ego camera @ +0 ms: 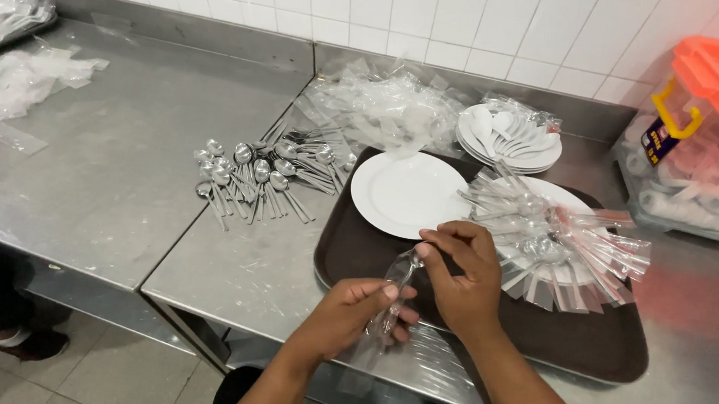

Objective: Wrapping individual metal spoons in clear plastic sleeves and arranging them on a tray in a kitchen prep area.

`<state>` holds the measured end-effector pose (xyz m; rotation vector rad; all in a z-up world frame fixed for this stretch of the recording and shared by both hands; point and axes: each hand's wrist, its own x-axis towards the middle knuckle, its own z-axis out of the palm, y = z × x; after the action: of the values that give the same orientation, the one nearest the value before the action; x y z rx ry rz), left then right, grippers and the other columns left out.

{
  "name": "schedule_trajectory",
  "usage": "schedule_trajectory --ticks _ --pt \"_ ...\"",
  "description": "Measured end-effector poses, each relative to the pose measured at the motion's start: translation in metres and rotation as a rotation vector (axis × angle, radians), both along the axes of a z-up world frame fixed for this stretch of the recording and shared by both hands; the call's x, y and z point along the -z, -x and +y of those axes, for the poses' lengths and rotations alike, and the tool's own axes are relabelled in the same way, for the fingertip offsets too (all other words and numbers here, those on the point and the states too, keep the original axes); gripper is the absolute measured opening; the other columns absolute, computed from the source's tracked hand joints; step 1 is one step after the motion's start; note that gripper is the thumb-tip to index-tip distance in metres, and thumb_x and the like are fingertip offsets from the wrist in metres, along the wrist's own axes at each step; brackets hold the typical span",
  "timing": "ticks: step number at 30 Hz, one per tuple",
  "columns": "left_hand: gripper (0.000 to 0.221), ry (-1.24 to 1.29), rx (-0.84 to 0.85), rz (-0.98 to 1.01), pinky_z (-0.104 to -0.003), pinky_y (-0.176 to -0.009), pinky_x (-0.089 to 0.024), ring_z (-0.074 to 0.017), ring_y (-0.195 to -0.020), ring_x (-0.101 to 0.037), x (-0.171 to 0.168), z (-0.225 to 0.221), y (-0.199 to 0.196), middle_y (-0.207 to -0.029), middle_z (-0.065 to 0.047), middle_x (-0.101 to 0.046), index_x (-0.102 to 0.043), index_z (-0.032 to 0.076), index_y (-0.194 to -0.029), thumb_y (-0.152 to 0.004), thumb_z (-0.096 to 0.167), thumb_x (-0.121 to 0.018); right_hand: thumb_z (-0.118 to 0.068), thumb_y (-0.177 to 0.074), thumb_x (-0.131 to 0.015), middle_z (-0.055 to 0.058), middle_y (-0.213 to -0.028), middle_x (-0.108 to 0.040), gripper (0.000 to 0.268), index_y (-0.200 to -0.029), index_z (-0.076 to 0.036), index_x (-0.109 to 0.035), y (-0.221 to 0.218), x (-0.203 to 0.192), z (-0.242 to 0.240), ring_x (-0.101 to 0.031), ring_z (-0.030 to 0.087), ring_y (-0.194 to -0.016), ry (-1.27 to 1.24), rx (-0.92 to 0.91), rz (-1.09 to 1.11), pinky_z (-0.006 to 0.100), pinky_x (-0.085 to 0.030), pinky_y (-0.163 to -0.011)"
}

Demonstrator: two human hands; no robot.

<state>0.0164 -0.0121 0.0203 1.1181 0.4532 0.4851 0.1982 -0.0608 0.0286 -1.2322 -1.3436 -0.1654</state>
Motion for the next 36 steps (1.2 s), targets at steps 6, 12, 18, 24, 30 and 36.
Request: schedule_trajectory --ticks 6,12,18,24,30,36 --pt "0.052 -0.002 0.001 -0.055 -0.032 -0.066 -0.061 -0.0276 -0.076 -0.077 0.004 0.007 0.004 -0.099 -0.019 -0.079 -0.069 -0.003 -0.126 -0.1 0.039 -0.055 -0.014 -0.092 -0.08 0.004 -0.114 -0.062 0.021 -0.113 -0.013 -0.079 0.007 0.011 0.001 -0.062 0.02 -0.109 -0.038 0.027 -0.125 0.03 -0.054 -0.092" --pt "0.051 -0.036 -0.027 -0.042 -0.033 -0.07 -0.061 -0.0257 -0.078 -0.076 -0.008 0.0 0.007 -0.1 -0.017 -0.078 -0.069 -0.004 -0.125 -0.098 0.037 -0.057 -0.018 -0.092 -0.081 0.006 -0.116 -0.065 0.027 -0.119 -0.018 -0.076 0.006 0.018 0.003 -0.062 0.021 -0.107 -0.072 0.044 -0.255 0.031 -0.053 -0.09" --pt "0.048 -0.066 -0.057 -0.108 -0.034 -0.076 -0.064 -0.0262 -0.08 -0.077 0.009 0.003 0.004 -0.101 -0.019 -0.077 -0.07 -0.004 -0.121 -0.1 0.036 -0.057 -0.015 -0.097 -0.074 0.006 -0.118 -0.068 0.022 -0.119 -0.016 -0.077 0.011 0.014 0.001 -0.061 0.021 -0.104 -0.048 0.04 -0.304 0.032 -0.05 -0.088" --pt "0.049 -0.139 -0.135 -0.149 -0.03 -0.076 -0.063 -0.0207 -0.083 -0.074 0.009 0.001 0.003 -0.093 -0.013 -0.074 -0.071 0.0 -0.119 -0.1 0.041 -0.054 -0.023 -0.105 -0.056 0.011 -0.122 -0.068 0.03 -0.129 -0.012 -0.07 0.013 0.008 -0.002 -0.065 0.026 -0.108 -0.014 -0.039 -0.37 0.039 -0.049 -0.095" --pt "0.062 -0.269 -0.316 -0.096 -0.032 -0.081 -0.066 -0.0224 -0.106 -0.076 -0.004 -0.009 0.008 -0.133 -0.014 -0.073 -0.06 0.005 -0.142 -0.096 0.045 -0.051 -0.036 -0.097 -0.065 0.007 -0.12 -0.07 0.063 -0.15 -0.008 -0.048 0.015 0.025 -0.003 -0.069 0.016 -0.095 0.227 -0.172 -0.039 0.032 -0.057 -0.086" --pt "0.048 -0.426 -0.484 -0.198 -0.035 -0.109 -0.047 -0.0187 -0.121 -0.059 0.01 -0.005 0.01 -0.12 -0.006 -0.059 -0.067 0.007 -0.138 -0.105 0.036 -0.048 -0.029 -0.09 -0.074 0.003 -0.095 -0.076 0.062 -0.145 -0.012 -0.052 0.024 0.017 -0.007 -0.069 0.011 -0.077 0.372 -0.305 0.039 0.026 -0.057 -0.071"
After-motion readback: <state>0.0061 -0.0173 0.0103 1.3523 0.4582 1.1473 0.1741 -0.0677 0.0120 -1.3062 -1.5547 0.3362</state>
